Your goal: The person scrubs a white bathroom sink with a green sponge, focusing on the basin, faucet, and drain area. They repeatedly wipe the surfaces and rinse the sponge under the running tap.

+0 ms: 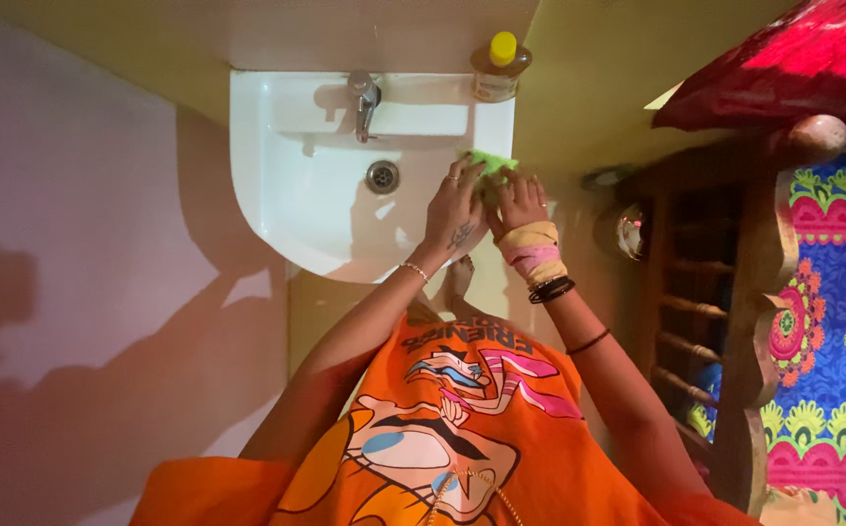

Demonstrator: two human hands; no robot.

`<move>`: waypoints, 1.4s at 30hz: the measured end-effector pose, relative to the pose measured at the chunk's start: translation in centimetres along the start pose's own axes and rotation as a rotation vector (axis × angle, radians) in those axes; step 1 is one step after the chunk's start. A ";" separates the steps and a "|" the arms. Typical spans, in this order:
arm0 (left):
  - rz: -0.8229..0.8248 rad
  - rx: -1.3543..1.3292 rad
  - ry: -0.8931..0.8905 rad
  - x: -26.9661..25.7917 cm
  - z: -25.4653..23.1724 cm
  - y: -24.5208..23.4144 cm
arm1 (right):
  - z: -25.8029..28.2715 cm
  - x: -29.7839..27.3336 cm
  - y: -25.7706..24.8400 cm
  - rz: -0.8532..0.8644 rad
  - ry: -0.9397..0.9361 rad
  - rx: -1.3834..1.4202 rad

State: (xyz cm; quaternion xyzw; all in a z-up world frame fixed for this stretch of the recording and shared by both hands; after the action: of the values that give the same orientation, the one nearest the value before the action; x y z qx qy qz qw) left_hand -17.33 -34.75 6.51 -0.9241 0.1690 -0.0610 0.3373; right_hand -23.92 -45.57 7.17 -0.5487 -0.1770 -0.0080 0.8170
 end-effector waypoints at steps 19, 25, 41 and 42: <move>0.126 0.192 -0.024 -7.8 4.7 1.9 | 6.7 -3.9 -0.1 0.089 -0.015 0.022; -0.004 0.190 0.021 -4.5 3.6 1.7 | 3.9 -1.3 -0.5 0.101 -0.042 -0.025; -0.026 -0.145 -0.411 3.1 7.6 4.1 | 1.1 8.3 0.4 0.121 -0.281 -0.128; 0.036 -0.221 -0.476 3.0 8.2 4.6 | 0.9 8.4 0.4 0.153 -0.260 -0.100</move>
State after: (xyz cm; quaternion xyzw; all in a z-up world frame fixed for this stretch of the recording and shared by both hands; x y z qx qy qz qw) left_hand -13.87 -34.13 -2.73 -0.9406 0.1068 0.1826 0.2657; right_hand -16.22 -43.09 9.62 -0.5969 -0.2385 0.1165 0.7571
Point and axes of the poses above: each hand's wrist, its own x-axis towards the middle knuckle, its own y-axis out of the palm, z = x × y, the point moved 9 cm from there along x, towards the middle knuckle, and after that the axes turned 14 degrees about -y, right-handed, at the moved point
